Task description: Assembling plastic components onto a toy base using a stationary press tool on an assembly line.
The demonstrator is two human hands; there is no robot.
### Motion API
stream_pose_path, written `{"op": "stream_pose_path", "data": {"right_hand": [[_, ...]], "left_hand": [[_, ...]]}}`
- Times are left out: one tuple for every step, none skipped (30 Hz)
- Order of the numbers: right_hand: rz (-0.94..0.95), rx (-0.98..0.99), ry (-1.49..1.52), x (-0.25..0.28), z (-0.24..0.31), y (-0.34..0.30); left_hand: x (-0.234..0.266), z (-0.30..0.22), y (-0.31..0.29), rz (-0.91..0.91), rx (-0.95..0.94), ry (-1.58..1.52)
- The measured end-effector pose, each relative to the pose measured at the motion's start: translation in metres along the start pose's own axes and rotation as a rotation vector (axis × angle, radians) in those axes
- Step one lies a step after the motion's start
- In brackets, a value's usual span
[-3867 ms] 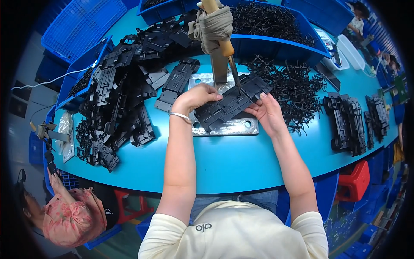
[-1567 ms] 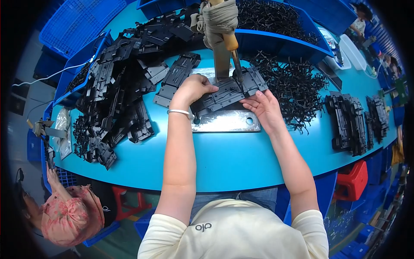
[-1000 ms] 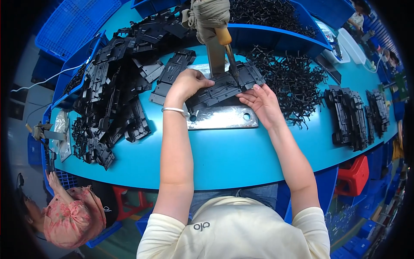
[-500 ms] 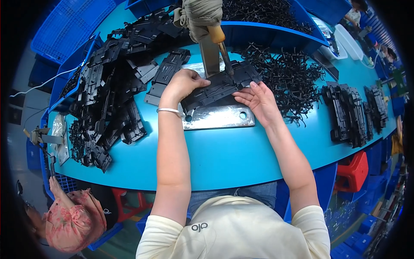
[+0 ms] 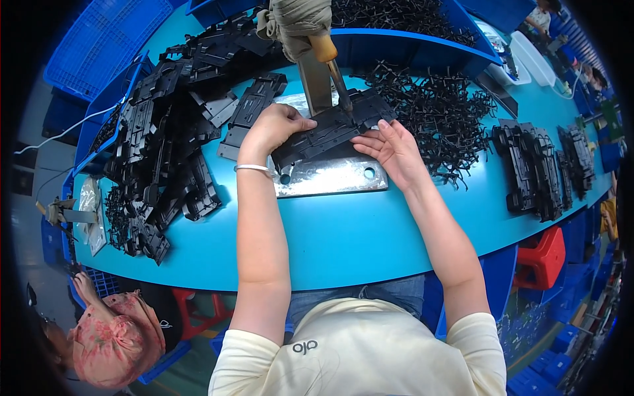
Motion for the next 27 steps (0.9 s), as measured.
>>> {"op": "stream_pose_path", "data": {"right_hand": [[-0.007,-0.011,0.004,0.0009,-0.0008,0.0008],[-0.013,-0.022,0.008,0.0017,-0.0016,0.0013],[-0.013,-0.022,0.009,0.0016,-0.0012,0.0012],[-0.013,-0.020,0.009,0.0010,-0.0007,0.0006],[-0.013,-0.019,0.009,0.0006,-0.0005,0.0002],[-0.012,-0.019,0.010,0.0002,-0.0009,0.0002],[-0.016,-0.019,0.008,0.0005,-0.0010,0.0005],[-0.020,-0.018,0.007,0.0010,-0.0011,0.0006],[-0.021,-0.018,0.007,0.0016,-0.0011,0.0004],[-0.009,-0.015,0.010,0.0008,-0.0008,0.0001],[0.002,-0.012,0.013,0.0000,-0.0004,-0.0002],[0.002,-0.012,0.013,0.0003,-0.0003,-0.0002],[0.021,-0.014,0.020,-0.0005,0.0000,-0.0007],[0.039,-0.016,0.026,-0.0015,0.0002,-0.0011],[0.039,-0.017,0.026,-0.0011,0.0002,-0.0012],[0.039,-0.016,0.023,-0.0013,0.0005,-0.0012],[0.038,-0.016,0.021,-0.0013,0.0005,-0.0011],[0.039,-0.017,0.021,-0.0011,0.0002,-0.0010],[0.039,-0.017,0.020,-0.0008,0.0003,-0.0006],[0.039,-0.018,0.020,-0.0005,0.0003,-0.0002],[0.039,-0.018,0.020,-0.0003,0.0003,0.0002],[0.042,-0.019,0.021,-0.0006,0.0000,0.0004],[0.046,-0.019,0.021,-0.0012,-0.0003,0.0007],[0.047,-0.020,0.021,-0.0018,-0.0002,0.0011],[0.052,-0.017,0.023,-0.0019,0.0003,0.0010],[0.057,-0.014,0.026,-0.0021,0.0010,0.0009],[0.058,-0.013,0.025,-0.0016,0.0011,0.0015]], "left_hand": [[0.0001,-0.0002,-0.0001,-0.005,-0.002,0.007],[0.0002,-0.0004,0.0000,-0.010,-0.004,0.013],[-0.0002,0.0005,0.0008,-0.010,-0.004,0.014],[-0.0004,0.0010,0.0016,-0.011,-0.018,0.014],[-0.0004,0.0007,0.0018,-0.011,-0.032,0.013],[0.0001,0.0010,0.0017,-0.011,-0.032,0.014],[0.0002,0.0001,0.0010,-0.006,-0.021,0.019],[-0.0001,0.0001,0.0005,0.000,-0.009,0.024],[-0.0009,0.0010,0.0009,0.001,-0.009,0.023],[-0.0015,0.0024,0.0016,0.005,-0.006,0.010],[-0.0019,0.0030,0.0017,0.009,-0.002,-0.004],[-0.0019,0.0030,0.0014,0.009,-0.002,-0.004],[-0.0017,0.0025,0.0009,0.006,-0.001,0.006],[-0.0016,0.0021,0.0005,0.003,0.000,0.015],[-0.0018,0.0018,0.0003,0.004,0.001,0.015],[-0.0017,0.0015,0.0000,0.007,0.004,0.012],[-0.0018,0.0016,-0.0002,0.010,0.007,0.009],[-0.0019,0.0019,-0.0002,0.010,0.008,0.009],[-0.0024,0.0020,0.0000,0.015,0.013,0.003],[-0.0030,0.0023,0.0003,0.019,0.019,-0.003],[-0.0033,0.0027,0.0010,0.019,0.019,-0.003],[-0.0026,0.0032,0.0016,0.009,0.010,0.007],[-0.0016,0.0034,0.0022,-0.001,0.001,0.018],[-0.0008,0.0035,0.0027,-0.002,0.002,0.018],[-0.0010,0.0033,0.0030,-0.001,0.002,0.018],[-0.0008,0.0026,0.0032,-0.001,0.001,0.017],[-0.0001,0.0008,0.0030,-0.002,0.001,0.017]]}}
Point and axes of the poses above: each hand's wrist, its own y-axis towards the middle knuckle, its own x-axis out of the back of the hand, z = x × y, the point moved 8 cm from there along y, towards the middle knuckle, and after that the axes turned 14 degrees about -z, right-handed, at the moved point
